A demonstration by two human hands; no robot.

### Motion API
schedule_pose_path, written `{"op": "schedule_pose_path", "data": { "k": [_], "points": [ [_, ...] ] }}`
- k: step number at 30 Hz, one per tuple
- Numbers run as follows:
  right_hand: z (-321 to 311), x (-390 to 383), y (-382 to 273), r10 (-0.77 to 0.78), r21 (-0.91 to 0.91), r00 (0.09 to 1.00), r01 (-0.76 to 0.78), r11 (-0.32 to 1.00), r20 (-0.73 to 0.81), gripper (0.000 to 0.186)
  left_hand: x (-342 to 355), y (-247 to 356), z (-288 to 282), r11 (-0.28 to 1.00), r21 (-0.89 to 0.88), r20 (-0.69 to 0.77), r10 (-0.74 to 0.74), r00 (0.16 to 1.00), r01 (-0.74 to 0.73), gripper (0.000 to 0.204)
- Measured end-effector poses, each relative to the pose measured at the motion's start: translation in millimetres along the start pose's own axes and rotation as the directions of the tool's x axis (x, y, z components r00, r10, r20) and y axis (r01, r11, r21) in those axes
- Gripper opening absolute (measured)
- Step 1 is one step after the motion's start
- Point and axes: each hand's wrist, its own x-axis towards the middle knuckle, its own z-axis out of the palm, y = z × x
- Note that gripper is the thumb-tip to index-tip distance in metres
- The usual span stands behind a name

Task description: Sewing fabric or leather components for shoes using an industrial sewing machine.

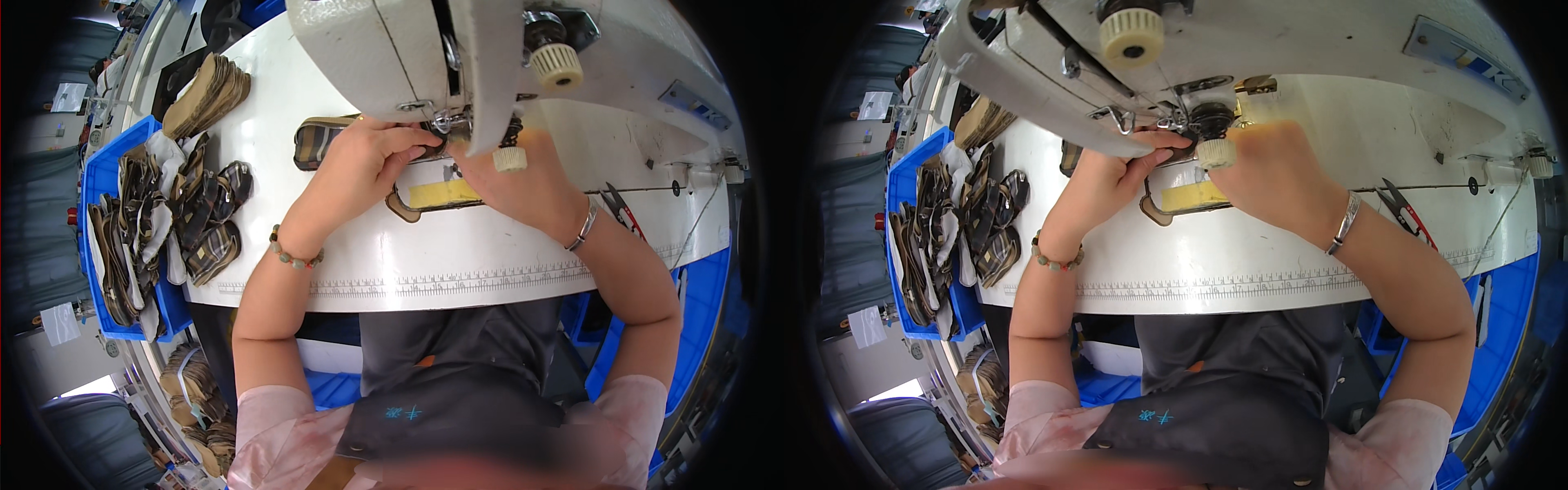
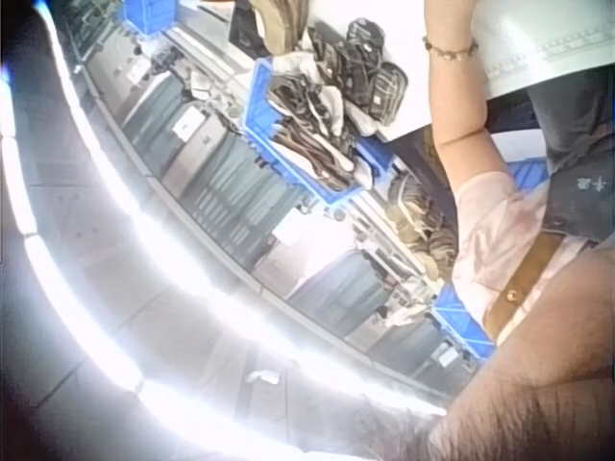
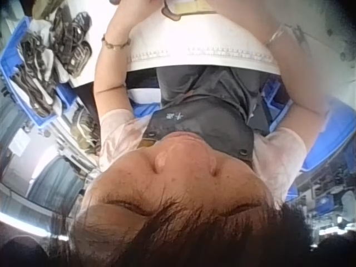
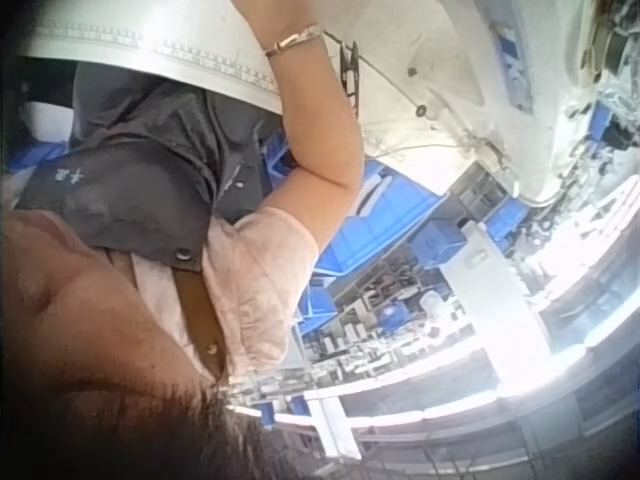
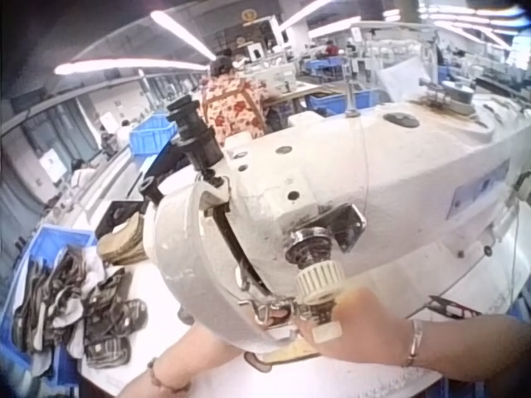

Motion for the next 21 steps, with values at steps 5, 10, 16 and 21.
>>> {"op": "schedule_pose_path", "data": {
  "k": [5, 10, 16, 21],
  "points": [
    [-9.2, 14.1, -5.4, 0.188, 0.209, 0.980, -0.169, 0.963, -0.073, 0.007, -1.2, -11.0, 7.9, 0.997, -0.081, -0.054, -0.023, 0.998, 0.018, 0.021],
    [-8.8, 17.0, -7.2, 0.121, 0.113, 0.989, -0.111, 0.987, -0.082, 0.005, 2.9, -7.5, 3.6, 0.993, -0.120, -0.056, -0.010, 0.998, 0.003, 0.018],
    [-18.2, 20.1, -9.9, -0.045, 0.056, 0.969, 0.061, 0.997, -0.243, 0.007, 4.2, 0.6, -4.2, 0.985, -0.142, -0.003, -0.104, 0.995, 0.103, 0.014],
    [-12.1, 19.8, -12.1, -0.070, -0.023, 0.954, 0.066, 0.998, -0.293, 0.009, 5.2, -0.1, -2.8, 0.976, -0.177, -0.008, -0.129, 0.992, 0.126, 0.013]
  ]
}}
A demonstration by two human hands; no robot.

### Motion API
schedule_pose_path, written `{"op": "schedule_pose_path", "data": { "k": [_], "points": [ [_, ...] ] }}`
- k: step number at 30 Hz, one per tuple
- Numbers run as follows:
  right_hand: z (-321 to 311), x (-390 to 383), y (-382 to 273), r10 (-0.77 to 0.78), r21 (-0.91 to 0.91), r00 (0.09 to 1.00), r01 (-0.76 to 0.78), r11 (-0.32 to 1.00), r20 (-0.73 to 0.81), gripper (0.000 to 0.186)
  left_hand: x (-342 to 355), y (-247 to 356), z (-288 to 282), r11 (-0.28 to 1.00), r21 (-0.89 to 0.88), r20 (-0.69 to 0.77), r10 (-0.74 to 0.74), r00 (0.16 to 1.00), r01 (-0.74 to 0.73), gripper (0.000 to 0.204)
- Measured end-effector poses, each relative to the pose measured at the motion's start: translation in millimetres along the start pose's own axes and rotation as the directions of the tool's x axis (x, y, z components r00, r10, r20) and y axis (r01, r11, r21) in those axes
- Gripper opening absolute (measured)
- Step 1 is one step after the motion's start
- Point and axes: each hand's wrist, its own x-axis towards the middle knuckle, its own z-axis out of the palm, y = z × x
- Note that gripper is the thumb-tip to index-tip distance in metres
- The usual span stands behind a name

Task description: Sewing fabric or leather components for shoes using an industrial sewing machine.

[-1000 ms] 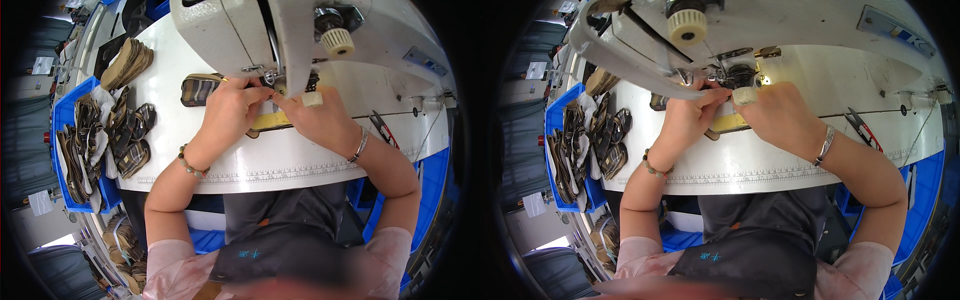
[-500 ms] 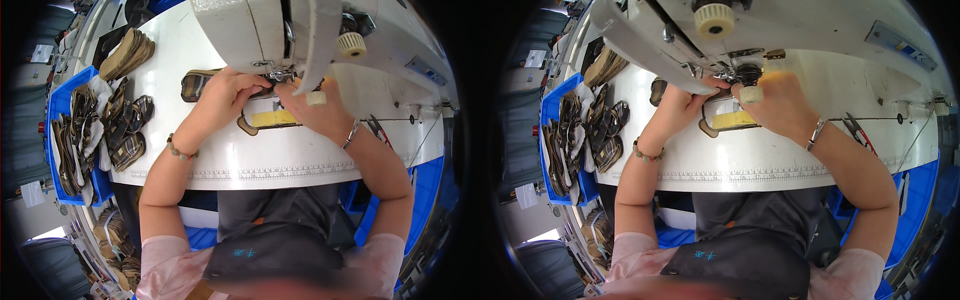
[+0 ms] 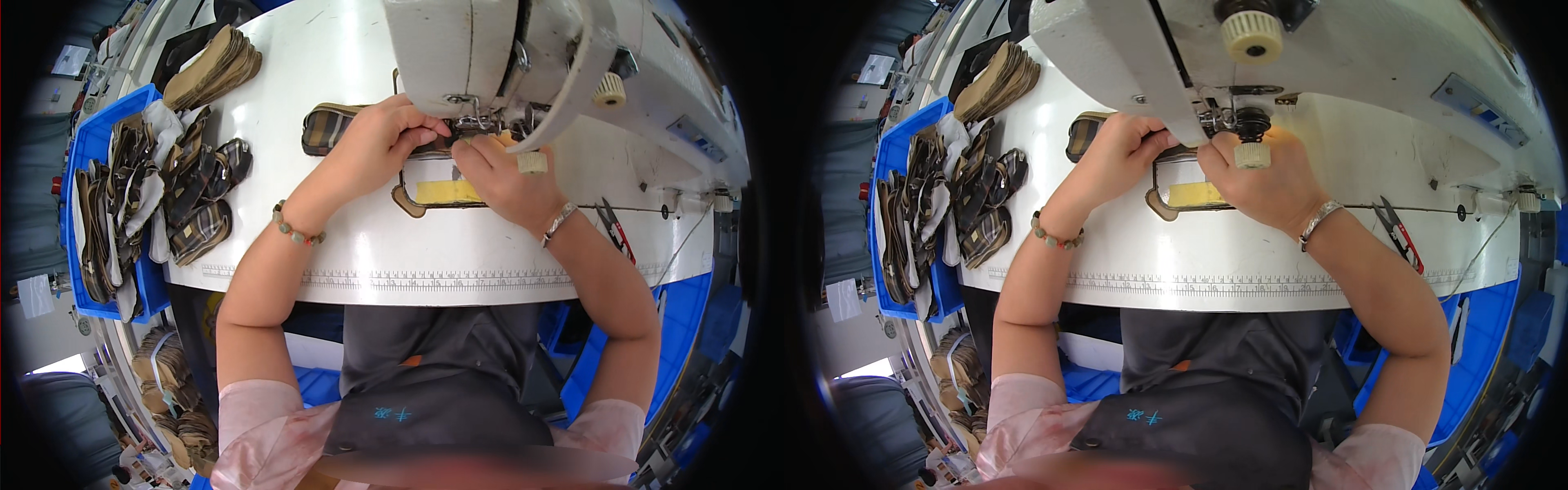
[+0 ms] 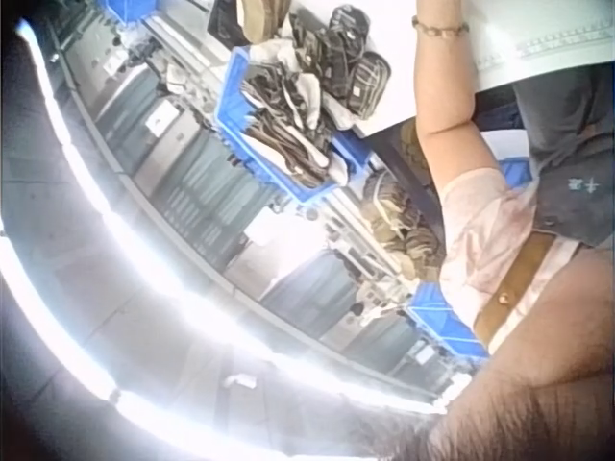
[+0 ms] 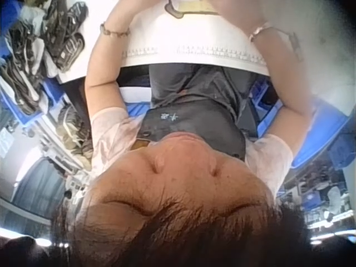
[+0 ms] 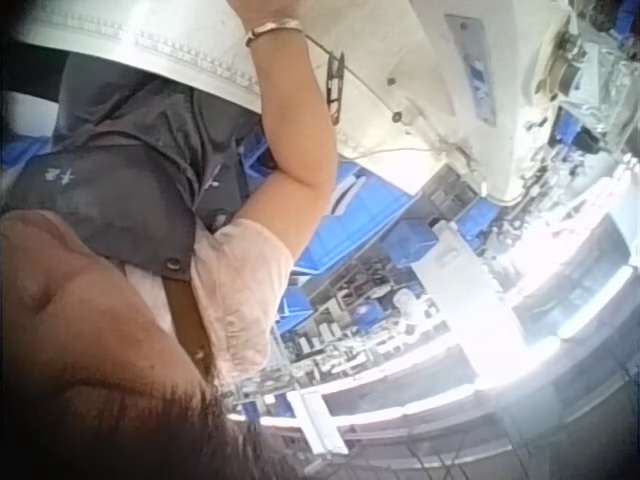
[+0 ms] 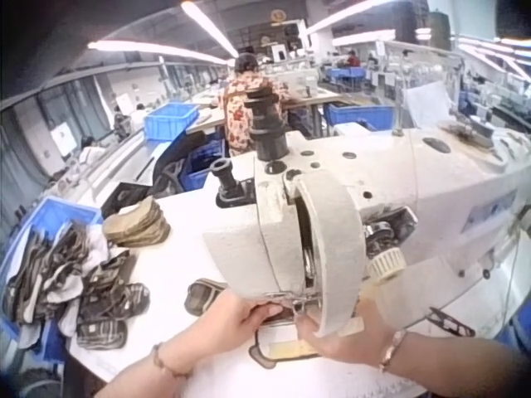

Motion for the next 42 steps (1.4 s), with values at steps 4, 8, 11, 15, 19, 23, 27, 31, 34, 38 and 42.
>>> {"op": "schedule_pose_path", "data": {
  "k": [4, 8, 11, 15, 19, 23, 27, 31, 34, 38, 42],
  "points": [
    [4.4, -2.4, 0.4, -0.026, -0.060, 0.999, 0.028, 0.998, 0.031, 0.009, 1.0, 0.0, -0.3, 1.000, 0.001, 0.011, -0.005, 1.000, 0.005, 0.012],
    [8.2, -4.5, 0.6, -0.030, -0.037, 1.000, 0.030, 0.999, 0.008, 0.011, 2.5, -0.2, -0.2, 0.998, -0.039, 0.031, -0.049, 0.998, 0.050, 0.012],
    [10.0, -6.1, 0.1, -0.038, -0.080, 0.999, 0.039, 0.996, 0.015, 0.012, 3.5, 0.7, -0.2, 0.997, -0.059, 0.038, -0.057, 0.998, 0.059, 0.012],
    [11.0, -7.9, 0.3, -0.083, -0.220, 0.995, 0.093, 0.971, 0.055, 0.014, 4.1, -6.3, 1.9, 0.994, -0.091, 0.040, -0.058, 0.998, 0.061, 0.012],
    [4.5, -6.8, -2.0, -0.007, -0.140, 0.969, 0.043, 0.989, 0.247, 0.024, 3.2, -5.8, 0.8, 0.991, -0.105, 0.035, -0.076, 0.997, 0.079, 0.012],
    [15.5, -7.2, 6.8, -0.091, -0.248, 0.963, 0.155, 0.956, 0.253, 0.019, 3.7, -7.8, 1.4, 0.990, -0.118, 0.049, -0.071, 0.996, 0.076, 0.012],
    [16.2, -11.2, 12.4, -0.169, -0.256, 0.930, 0.258, 0.932, 0.326, 0.016, 4.2, -3.2, -0.9, 0.992, -0.094, 0.075, -0.074, 0.994, 0.080, 0.012],
    [-5.6, 2.1, -0.7, -0.001, 0.011, 0.922, -0.003, 1.000, 0.387, 0.012, 0.8, -3.7, 0.3, 0.999, 0.038, 0.040, 0.009, 0.999, -0.010, 0.012],
    [-21.5, 6.8, -13.0, 0.032, -0.068, 0.854, 0.004, 0.998, 0.520, 0.018, -2.4, -4.9, 2.0, 0.982, 0.161, 0.006, 0.099, 0.995, -0.098, 0.013],
    [-32.1, 2.4, -21.5, 0.053, -0.137, 0.824, 0.030, 0.990, 0.564, 0.038, -5.1, -2.4, 4.4, 0.942, 0.304, -0.008, 0.151, 0.988, -0.142, 0.017],
    [-35.6, 1.9, -24.8, 0.068, -0.193, 0.810, 0.057, 0.980, 0.583, 0.044, -8.1, -0.7, 3.9, 0.917, 0.368, 0.005, 0.162, 0.987, -0.152, 0.019]
  ]
}}
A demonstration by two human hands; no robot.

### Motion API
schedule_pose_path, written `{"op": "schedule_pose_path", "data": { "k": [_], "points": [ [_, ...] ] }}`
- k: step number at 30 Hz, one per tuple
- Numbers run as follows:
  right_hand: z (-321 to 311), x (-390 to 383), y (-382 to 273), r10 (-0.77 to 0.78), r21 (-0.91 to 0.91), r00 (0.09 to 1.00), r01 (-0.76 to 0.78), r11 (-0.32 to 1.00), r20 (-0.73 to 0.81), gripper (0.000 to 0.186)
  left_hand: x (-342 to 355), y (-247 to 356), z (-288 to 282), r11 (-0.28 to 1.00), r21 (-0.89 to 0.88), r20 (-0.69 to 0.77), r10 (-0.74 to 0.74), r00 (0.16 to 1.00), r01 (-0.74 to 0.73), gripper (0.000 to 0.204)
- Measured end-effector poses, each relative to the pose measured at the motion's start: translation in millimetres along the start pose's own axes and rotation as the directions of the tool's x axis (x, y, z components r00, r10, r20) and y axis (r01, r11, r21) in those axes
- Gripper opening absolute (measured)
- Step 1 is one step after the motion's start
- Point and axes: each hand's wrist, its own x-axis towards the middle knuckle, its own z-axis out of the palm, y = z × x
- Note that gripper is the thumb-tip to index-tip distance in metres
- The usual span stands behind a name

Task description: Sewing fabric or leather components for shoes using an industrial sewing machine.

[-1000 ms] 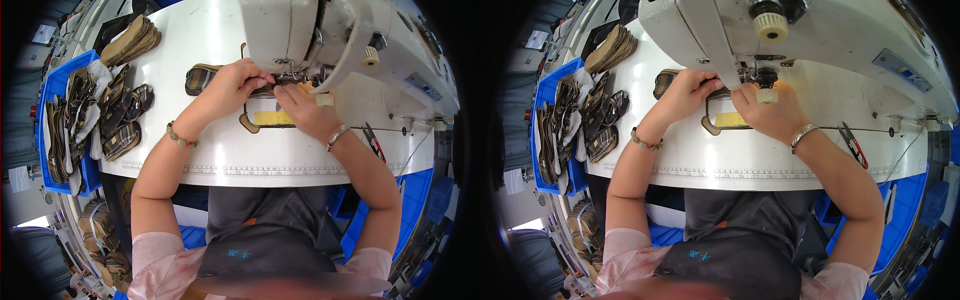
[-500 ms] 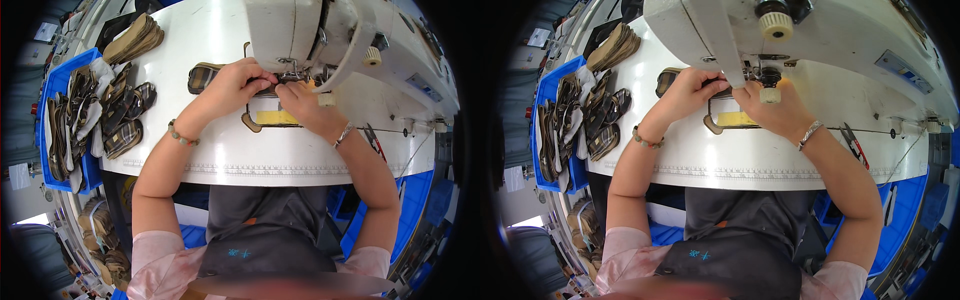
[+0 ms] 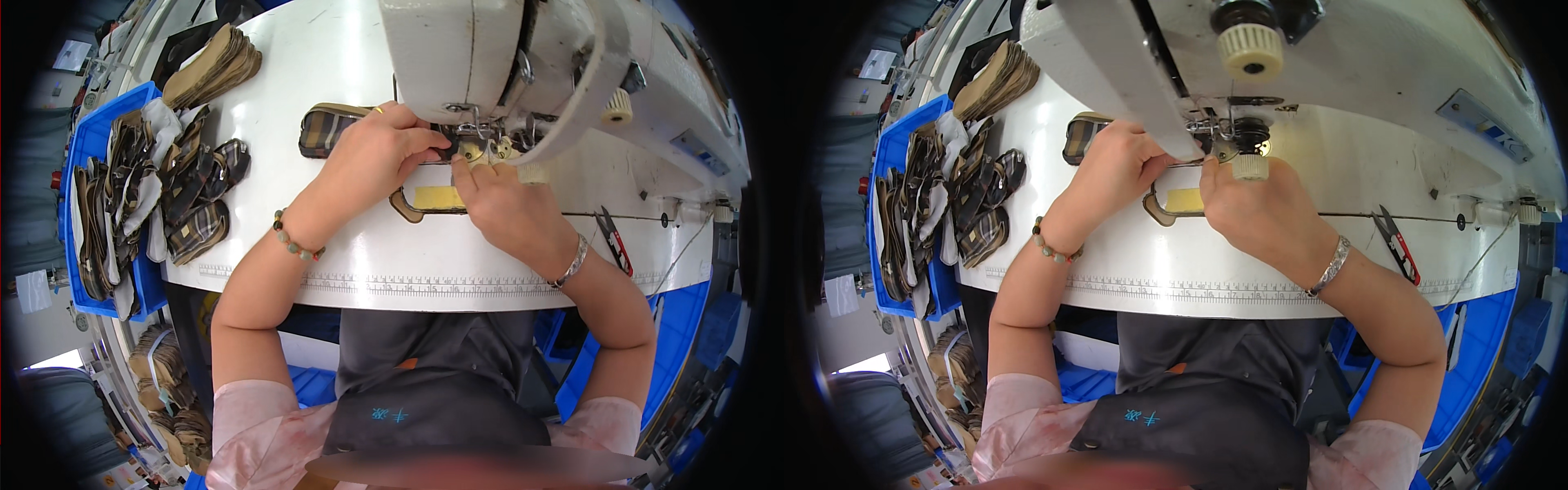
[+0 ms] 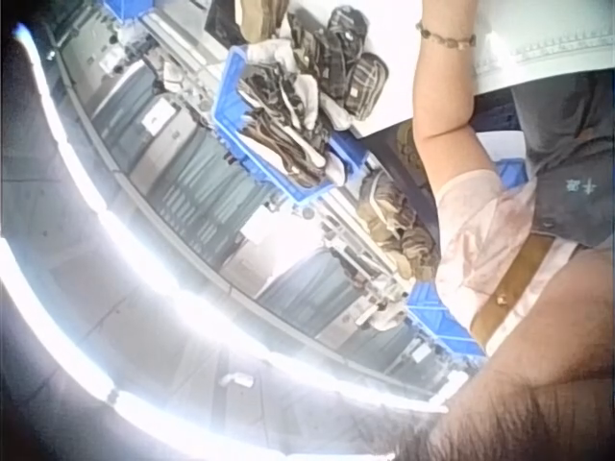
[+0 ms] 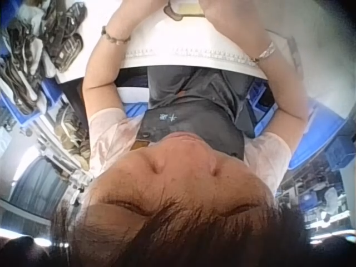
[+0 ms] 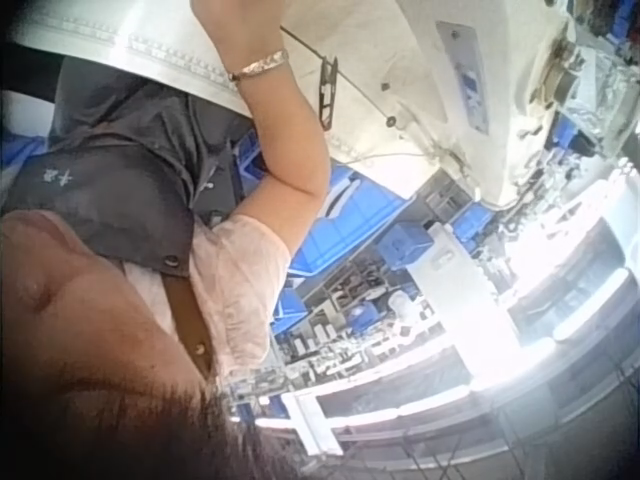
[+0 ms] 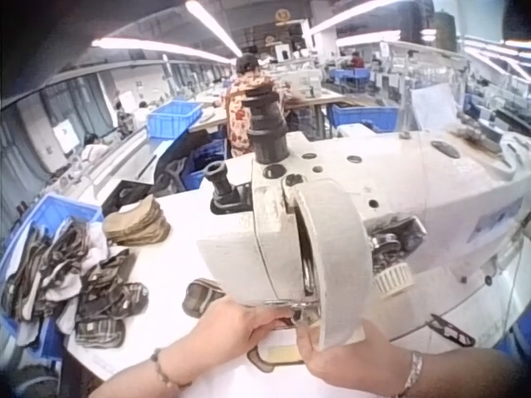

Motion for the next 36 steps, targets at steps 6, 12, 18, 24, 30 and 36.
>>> {"op": "schedule_pose_path", "data": {
  "k": [6, 12, 18, 24, 30, 36],
  "points": [
    [5.3, -1.2, 1.8, -0.001, 0.004, 0.999, 0.001, 1.000, -0.045, 0.042, -0.2, 2.3, 4.4, 0.996, 0.033, -0.102, 0.081, 0.991, -0.078, 0.019],
    [17.1, 2.4, 5.0, -0.010, 0.109, 0.968, 0.038, 0.993, -0.249, 0.035, -0.1, 2.4, 3.8, 0.996, 0.042, -0.113, 0.086, 0.990, -0.081, 0.018],
    [23.0, 5.9, 9.5, 0.025, 0.154, 0.959, 0.019, 0.988, -0.284, 0.038, 1.3, 3.3, 6.7, 0.998, 0.052, -0.105, 0.034, 0.994, -0.029, 0.019],
    [26.0, 4.9, 13.8, 0.020, 0.171, 0.964, 0.026, 0.985, -0.266, 0.041, 3.1, 6.1, 10.8, 0.998, 0.031, -0.121, -0.048, 0.991, 0.053, 0.019],
    [23.1, 5.9, 17.7, 0.034, 0.181, 0.923, 0.039, 0.983, -0.383, 0.038, 3.8, 7.6, 13.6, 0.997, 0.026, -0.139, -0.067, 0.988, 0.071, 0.018],
    [21.2, 7.1, 18.2, 0.039, 0.153, 0.929, 0.020, 0.988, -0.368, 0.034, 4.1, 12.2, 12.5, 0.992, 0.095, -0.167, -0.063, 0.984, 0.080, 0.017]
  ]
}}
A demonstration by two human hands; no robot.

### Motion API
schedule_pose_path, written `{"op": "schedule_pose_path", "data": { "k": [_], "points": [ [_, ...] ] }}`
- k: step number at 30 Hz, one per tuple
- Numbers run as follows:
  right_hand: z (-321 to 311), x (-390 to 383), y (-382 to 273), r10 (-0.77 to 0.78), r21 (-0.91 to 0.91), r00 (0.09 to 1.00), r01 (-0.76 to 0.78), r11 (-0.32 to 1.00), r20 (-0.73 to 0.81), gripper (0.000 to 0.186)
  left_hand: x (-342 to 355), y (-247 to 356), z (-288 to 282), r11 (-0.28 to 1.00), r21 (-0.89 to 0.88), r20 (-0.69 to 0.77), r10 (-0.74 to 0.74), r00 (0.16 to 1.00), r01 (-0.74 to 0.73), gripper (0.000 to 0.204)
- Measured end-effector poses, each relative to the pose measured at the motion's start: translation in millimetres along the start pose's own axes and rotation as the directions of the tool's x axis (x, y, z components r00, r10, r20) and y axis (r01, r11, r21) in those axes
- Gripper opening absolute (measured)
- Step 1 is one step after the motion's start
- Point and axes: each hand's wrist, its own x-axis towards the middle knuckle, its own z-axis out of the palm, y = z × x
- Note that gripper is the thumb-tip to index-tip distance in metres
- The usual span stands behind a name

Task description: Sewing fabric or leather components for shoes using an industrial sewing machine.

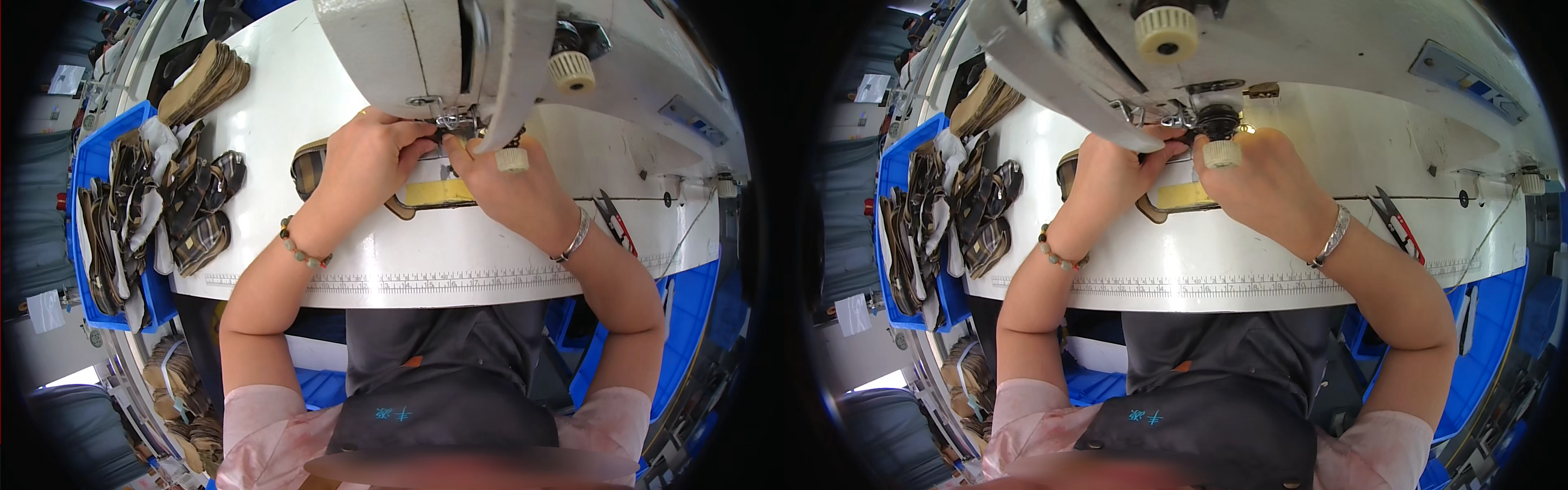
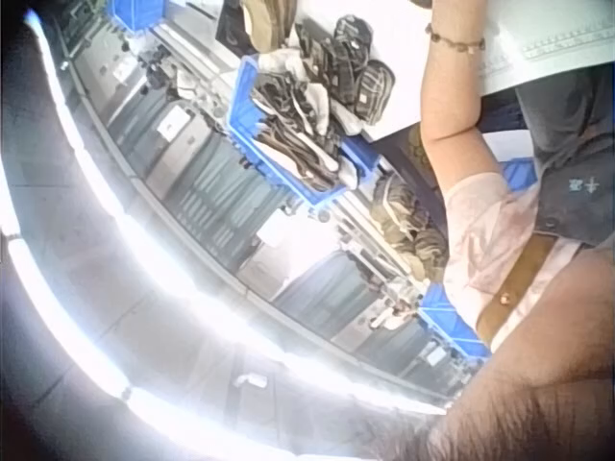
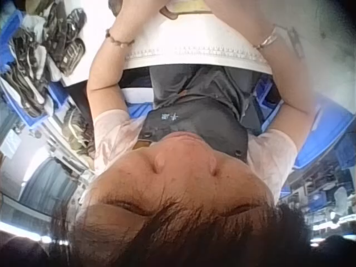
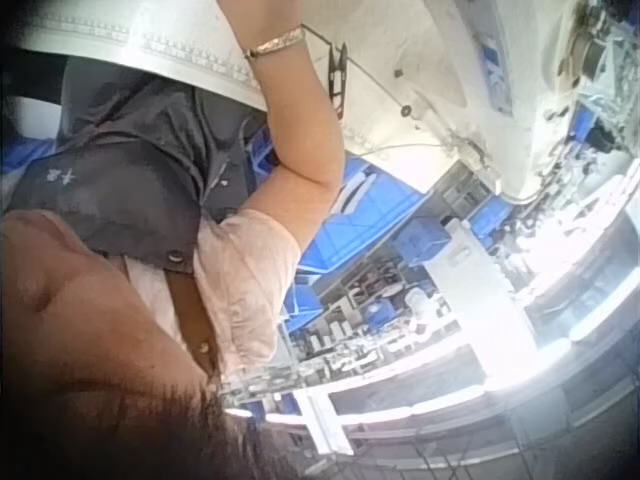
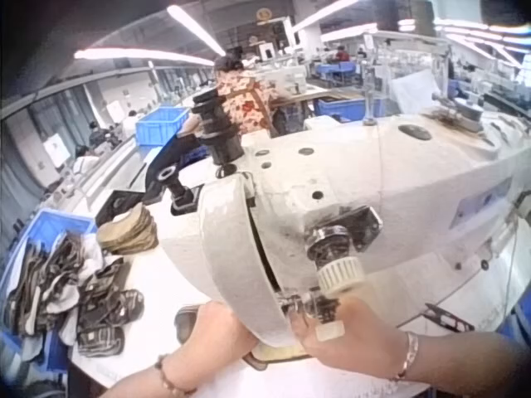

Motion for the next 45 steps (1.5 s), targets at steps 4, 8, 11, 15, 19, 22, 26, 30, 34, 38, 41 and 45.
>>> {"op": "schedule_pose_path", "data": {
  "k": [4, 8, 11, 15, 19, 22, 26, 30, 34, 38, 41, 45],
  "points": [
    [-2.9, -0.7, 0.6, 0.003, -0.002, 0.999, -0.003, 1.000, -0.035, 0.030, 1.4, 0.3, 0.2, 1.000, -0.001, -0.014, 0.004, 1.000, -0.004, 0.014],
    [0.9, -4.9, -1.1, 0.027, 0.157, 1.000, -0.028, 0.987, 0.007, 0.020, 4.0, -5.1, -5.5, 0.978, -0.200, 0.065, -0.049, 0.997, 0.061, 0.013],
    [-0.3, -5.6, -4.4, 0.023, 0.190, 1.000, -0.025, 0.982, 0.010, 0.013, 7.9, -1.1, -16.5, 0.939, -0.264, 0.225, -0.161, 0.961, 0.220, 0.015],
    [-5.5, -5.4, -7.5, 0.040, 0.177, 0.997, -0.051, 0.983, 0.064, 0.008, 20.9, 12.5, -32.1, 0.918, -0.188, 0.409, -0.250, 0.877, 0.350, 0.018],
    [-2.5, -5.5, -7.9, 0.069, 0.232, 0.997, -0.073, 0.970, 0.025, 0.009, 20.2, 0.7, -29.9, 0.846, -0.263, 0.459, -0.314, 0.831, 0.464, 0.019],
    [-0.2, -5.1, -7.3, 0.044, 0.300, 0.999, -0.037, 0.953, -0.018, 0.010, 12.0, -14.4, -18.5, 0.734, -0.453, 0.426, -0.320, 0.846, 0.506, 0.023],
    [-1.9, -5.6, -8.0, 0.058, 0.272, 0.998, -0.060, 0.961, 0.016, 0.010, 15.0, -6.4, -14.0, 0.730, -0.445, 0.417, -0.343, 0.842, 0.518, 0.015],
    [-0.6, -3.1, -6.7, 0.067, 0.225, 0.997, -0.056, 0.973, -0.043, 0.011, 12.3, -8.3, -8.4, 0.881, -0.368, 0.218, -0.229, 0.949, 0.297, 0.011],
    [6.0, -5.6, -2.3, 0.064, 0.221, 0.996, -0.049, 0.974, -0.060, 0.010, 15.7, -2.9, -7.8, 0.905, -0.261, 0.228, -0.280, 0.932, 0.336, 0.014],
    [0.5, -4.1, -3.9, 0.050, 0.139, 0.999, -0.048, 0.989, -0.011, 0.020, 15.4, 3.4, -10.7, 0.932, -0.140, 0.236, -0.296, 0.926, 0.333, 0.014],
    [-2.1, -2.0, -6.7, 0.036, 0.090, 0.999, -0.038, 0.995, 0.024, 0.036, 15.8, -2.2, -8.6, 0.950, -0.144, 0.212, -0.245, 0.946, 0.278, 0.013],
    [-3.5, -3.3, -8.6, 0.009, 0.048, 1.000, -0.010, 0.999, 0.020, 0.045, 23.9, -3.5, -19.1, 0.958, -0.134, 0.240, -0.217, 0.946, 0.254, 0.015]
  ]
}}
